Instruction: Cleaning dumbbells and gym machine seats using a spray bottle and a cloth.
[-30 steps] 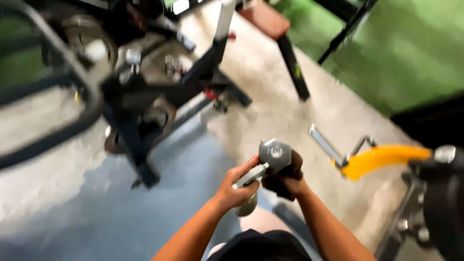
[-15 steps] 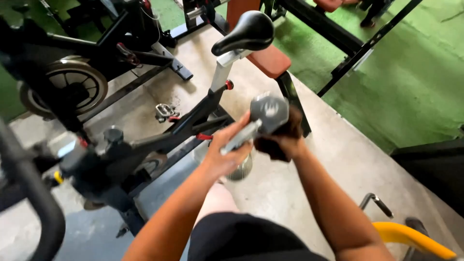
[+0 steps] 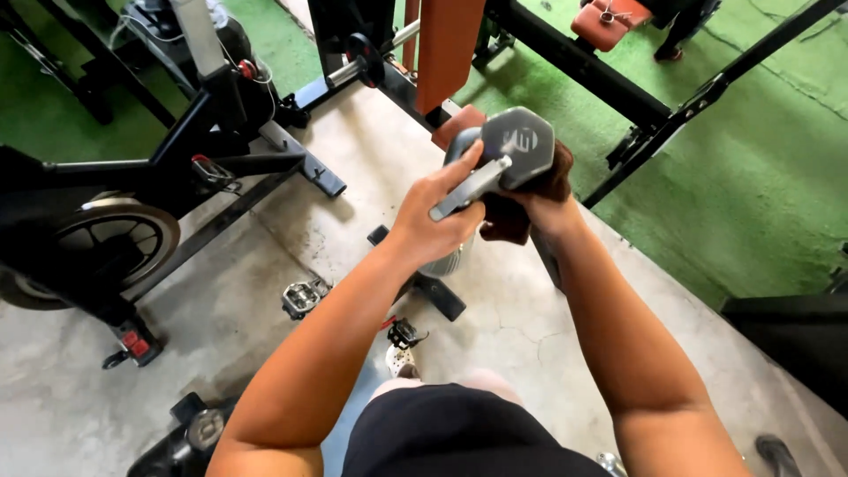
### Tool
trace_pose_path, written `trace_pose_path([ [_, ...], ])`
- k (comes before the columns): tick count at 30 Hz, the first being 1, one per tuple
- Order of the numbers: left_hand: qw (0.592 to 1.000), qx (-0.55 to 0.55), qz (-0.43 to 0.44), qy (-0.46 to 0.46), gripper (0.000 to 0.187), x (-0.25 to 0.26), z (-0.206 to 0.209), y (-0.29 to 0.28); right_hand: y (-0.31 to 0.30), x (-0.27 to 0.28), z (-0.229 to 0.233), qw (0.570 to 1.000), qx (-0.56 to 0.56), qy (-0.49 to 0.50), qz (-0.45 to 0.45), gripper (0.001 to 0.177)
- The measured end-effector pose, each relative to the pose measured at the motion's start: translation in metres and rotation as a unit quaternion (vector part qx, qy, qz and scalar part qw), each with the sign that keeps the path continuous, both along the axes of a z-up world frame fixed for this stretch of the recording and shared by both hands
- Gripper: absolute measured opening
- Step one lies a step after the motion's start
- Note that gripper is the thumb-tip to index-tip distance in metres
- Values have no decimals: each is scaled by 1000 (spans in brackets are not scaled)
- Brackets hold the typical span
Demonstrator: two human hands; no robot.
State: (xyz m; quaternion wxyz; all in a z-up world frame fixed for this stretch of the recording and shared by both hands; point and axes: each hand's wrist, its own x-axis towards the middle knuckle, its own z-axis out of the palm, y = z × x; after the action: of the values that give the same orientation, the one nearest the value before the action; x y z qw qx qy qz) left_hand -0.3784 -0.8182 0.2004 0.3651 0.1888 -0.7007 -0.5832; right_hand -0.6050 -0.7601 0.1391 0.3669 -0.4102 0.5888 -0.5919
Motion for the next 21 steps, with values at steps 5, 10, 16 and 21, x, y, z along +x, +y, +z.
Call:
trace_pose_path([
  [5, 1000, -15, 17, -10, 74, -22, -16, -43, -48, -16, -23, 998, -38, -42, -19, 75],
  [10, 998, -59, 32, -17, 76, -33, -17, -57, -75, -50, -67, 989, -130, -24, 59, 73],
  [16, 995, -85, 55, 1, 73, -38, -2, -52, -88, -59, -60, 993, -92, -13, 76, 74],
  [21, 992, 15, 57, -116, 56, -25, 12, -52, -87, -50, -59, 986, -73, -3, 149, 64],
])
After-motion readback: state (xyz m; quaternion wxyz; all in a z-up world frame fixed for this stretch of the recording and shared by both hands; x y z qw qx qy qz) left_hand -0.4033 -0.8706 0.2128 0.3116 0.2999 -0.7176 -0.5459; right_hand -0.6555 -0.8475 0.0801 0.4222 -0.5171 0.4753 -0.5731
